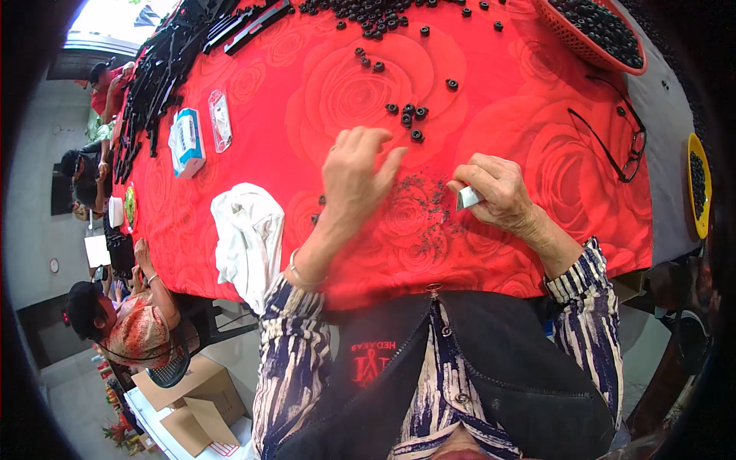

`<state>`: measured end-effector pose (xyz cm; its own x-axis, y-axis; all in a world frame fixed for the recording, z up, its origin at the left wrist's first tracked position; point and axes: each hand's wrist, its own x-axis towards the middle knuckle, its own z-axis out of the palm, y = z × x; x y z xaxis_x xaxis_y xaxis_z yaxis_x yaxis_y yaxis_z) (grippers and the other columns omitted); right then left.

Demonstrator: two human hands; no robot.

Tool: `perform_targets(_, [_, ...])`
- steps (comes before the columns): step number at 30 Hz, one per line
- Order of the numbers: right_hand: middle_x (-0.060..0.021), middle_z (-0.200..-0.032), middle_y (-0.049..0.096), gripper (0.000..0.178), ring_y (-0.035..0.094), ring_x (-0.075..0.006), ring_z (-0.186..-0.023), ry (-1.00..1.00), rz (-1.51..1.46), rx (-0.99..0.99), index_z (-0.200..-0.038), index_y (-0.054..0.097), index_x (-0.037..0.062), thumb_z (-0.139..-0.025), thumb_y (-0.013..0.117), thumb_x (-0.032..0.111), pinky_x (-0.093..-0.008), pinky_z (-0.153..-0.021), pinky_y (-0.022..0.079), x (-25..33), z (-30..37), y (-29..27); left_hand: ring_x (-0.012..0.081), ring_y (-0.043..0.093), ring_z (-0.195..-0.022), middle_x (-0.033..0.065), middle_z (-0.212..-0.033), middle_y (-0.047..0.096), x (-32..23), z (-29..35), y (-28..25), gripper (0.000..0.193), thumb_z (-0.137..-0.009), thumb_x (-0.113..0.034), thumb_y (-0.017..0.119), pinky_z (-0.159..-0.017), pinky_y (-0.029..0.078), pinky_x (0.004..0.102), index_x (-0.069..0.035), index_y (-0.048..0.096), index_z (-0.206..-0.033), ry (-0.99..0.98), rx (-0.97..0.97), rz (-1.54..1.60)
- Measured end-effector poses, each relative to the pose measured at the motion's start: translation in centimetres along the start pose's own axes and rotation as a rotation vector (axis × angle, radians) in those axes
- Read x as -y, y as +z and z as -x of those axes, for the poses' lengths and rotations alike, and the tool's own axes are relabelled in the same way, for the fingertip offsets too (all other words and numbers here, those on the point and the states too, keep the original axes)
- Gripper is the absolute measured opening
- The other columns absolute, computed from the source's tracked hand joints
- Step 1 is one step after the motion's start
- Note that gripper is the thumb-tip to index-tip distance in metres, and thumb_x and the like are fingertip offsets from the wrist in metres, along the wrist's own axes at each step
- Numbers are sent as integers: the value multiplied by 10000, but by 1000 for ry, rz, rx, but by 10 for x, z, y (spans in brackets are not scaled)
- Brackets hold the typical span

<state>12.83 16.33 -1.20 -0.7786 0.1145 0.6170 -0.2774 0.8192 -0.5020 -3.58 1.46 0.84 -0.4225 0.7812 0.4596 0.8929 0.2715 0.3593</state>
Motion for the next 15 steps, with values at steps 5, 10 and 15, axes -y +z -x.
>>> perform_targets(5, [-62, -625, 444, 161, 506, -233, -534, 25, 11, 26, -771, 543, 60, -689, 677, 93, -347, -467, 408, -4, 1, -3, 295, 593, -653, 108, -678, 583, -16, -30, 33, 347, -725, -358, 666, -574, 453, 409, -53, 533, -824, -181, 163, -146])
perform_targets(10, [-60, -627, 441, 164, 506, -234, -544, 23, 16, 25, -772, 543, 60, -684, 678, 92, -348, -478, 413, -3, 0, -2, 258, 620, -683, 113, -757, 635, -21, -26, 35, 329, -747, -307, 657, -624, 478, 355, -16, 584, -882, -261, 265, -12])
perform_targets(15, [-62, -632, 452, 166, 500, -228, -541, 44, -32, 9, -790, 551, 52, -687, 678, 75, -338, -468, 402, -3, 1, -2, 128, 587, -653, 43, -782, 633, -15, -9, 18, 235, -840, -166, 586, -589, 471, 263, 16, 599, -989, -446, 296, 759])
